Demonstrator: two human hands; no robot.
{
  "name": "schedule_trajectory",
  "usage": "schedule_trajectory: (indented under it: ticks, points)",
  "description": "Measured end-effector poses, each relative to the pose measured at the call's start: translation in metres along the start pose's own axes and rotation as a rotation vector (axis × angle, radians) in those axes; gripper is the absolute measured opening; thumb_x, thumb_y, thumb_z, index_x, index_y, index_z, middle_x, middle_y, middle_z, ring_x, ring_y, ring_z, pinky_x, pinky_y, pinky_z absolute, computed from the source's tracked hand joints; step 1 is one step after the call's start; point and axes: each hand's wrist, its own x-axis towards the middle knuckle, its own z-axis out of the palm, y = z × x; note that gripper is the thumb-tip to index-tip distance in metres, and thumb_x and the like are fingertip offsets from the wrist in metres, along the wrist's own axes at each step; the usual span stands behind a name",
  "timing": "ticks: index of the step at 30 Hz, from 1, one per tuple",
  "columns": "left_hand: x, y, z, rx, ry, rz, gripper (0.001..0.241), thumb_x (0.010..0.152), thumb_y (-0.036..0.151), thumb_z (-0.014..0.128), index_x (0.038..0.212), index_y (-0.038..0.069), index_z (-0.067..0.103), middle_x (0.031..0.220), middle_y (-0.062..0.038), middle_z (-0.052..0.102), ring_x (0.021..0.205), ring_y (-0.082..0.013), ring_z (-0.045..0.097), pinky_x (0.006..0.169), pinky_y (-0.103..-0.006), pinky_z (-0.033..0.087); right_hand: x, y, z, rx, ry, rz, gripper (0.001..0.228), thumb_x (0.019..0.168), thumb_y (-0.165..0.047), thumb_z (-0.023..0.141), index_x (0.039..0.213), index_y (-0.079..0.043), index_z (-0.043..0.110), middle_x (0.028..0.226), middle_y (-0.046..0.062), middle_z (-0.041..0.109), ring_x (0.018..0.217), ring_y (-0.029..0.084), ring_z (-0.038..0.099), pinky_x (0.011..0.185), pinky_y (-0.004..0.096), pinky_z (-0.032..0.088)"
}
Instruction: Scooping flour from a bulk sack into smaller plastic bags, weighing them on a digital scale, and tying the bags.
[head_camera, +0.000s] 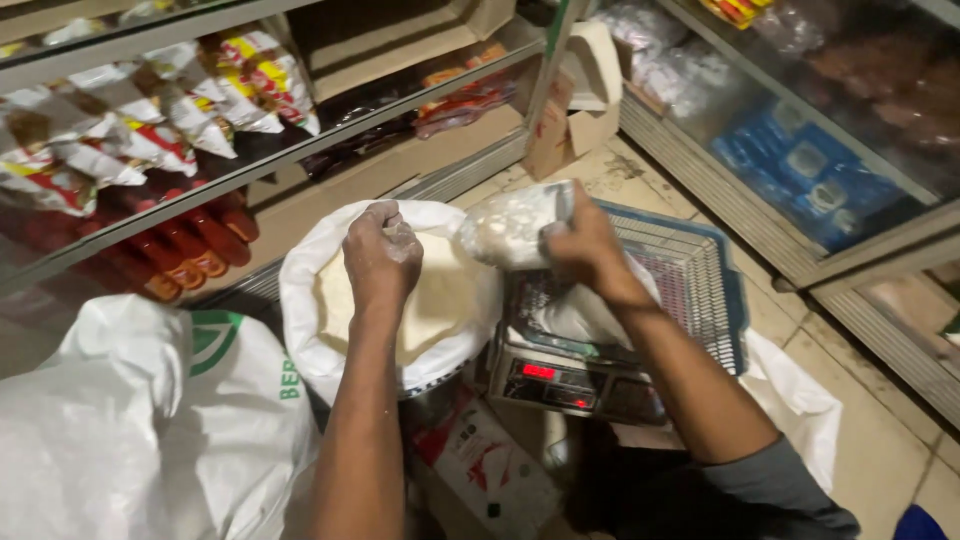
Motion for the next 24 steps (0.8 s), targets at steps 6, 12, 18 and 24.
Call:
schedule_trajectory:
  ticks: [6,12,18,24]
  points:
    - [-0.006,-0.006,0.044,-0.020,-0.061,0.137,0.033,0.089,0.014,0.059,0.117,0.011,0.075,0.102,-0.010,0.077,0.107,-0.0367,0.070,0.099,-0.0496,0.055,-0.046,0.009,-0.097,0.134,0.073,0.164,0.072,0.082,-0.020,0.069,0.148,-0.006,0.047,0.121,0.027,0.067,0.107,0.042,0.068,0.086,0.053,0.054]
    - [-0.067,0.019,0.086,-0.308,-0.243,0.751,0.016,0.085,0.010,0.059,0.073,0.001,0.064,0.066,-0.022,0.066,0.069,-0.0453,0.068,0.073,-0.0519,0.055,-0.076,0.061,-0.156,-0.187,0.158,0.230,0.055,0.085,-0.015,0.065,0.139,-0.007,0.062,0.120,0.025,0.069,0.117,0.048,0.064,0.095,0.058,0.049]
    - [-0.107,0.000,0.149,-0.110,-0.632,0.577,0.056,0.075,0.005,0.064,0.131,-0.003,0.063,0.119,-0.031,0.068,0.121,-0.0496,0.060,0.108,-0.0573,0.045,-0.075,0.079,-0.112,-0.442,0.008,0.292,0.063,0.086,-0.023,0.066,0.147,-0.021,0.051,0.112,0.020,0.073,0.112,0.043,0.069,0.093,0.056,0.054]
    - [-0.108,-0.032,0.197,-0.031,-0.705,0.413,0.061,0.080,0.017,0.066,0.141,0.011,0.060,0.126,-0.014,0.072,0.127,-0.0332,0.063,0.109,-0.0468,0.049,-0.076,0.072,-0.081,-0.555,-0.127,0.328,0.066,0.088,-0.024,0.068,0.149,-0.028,0.043,0.107,0.018,0.074,0.107,0.039,0.073,0.090,0.054,0.058]
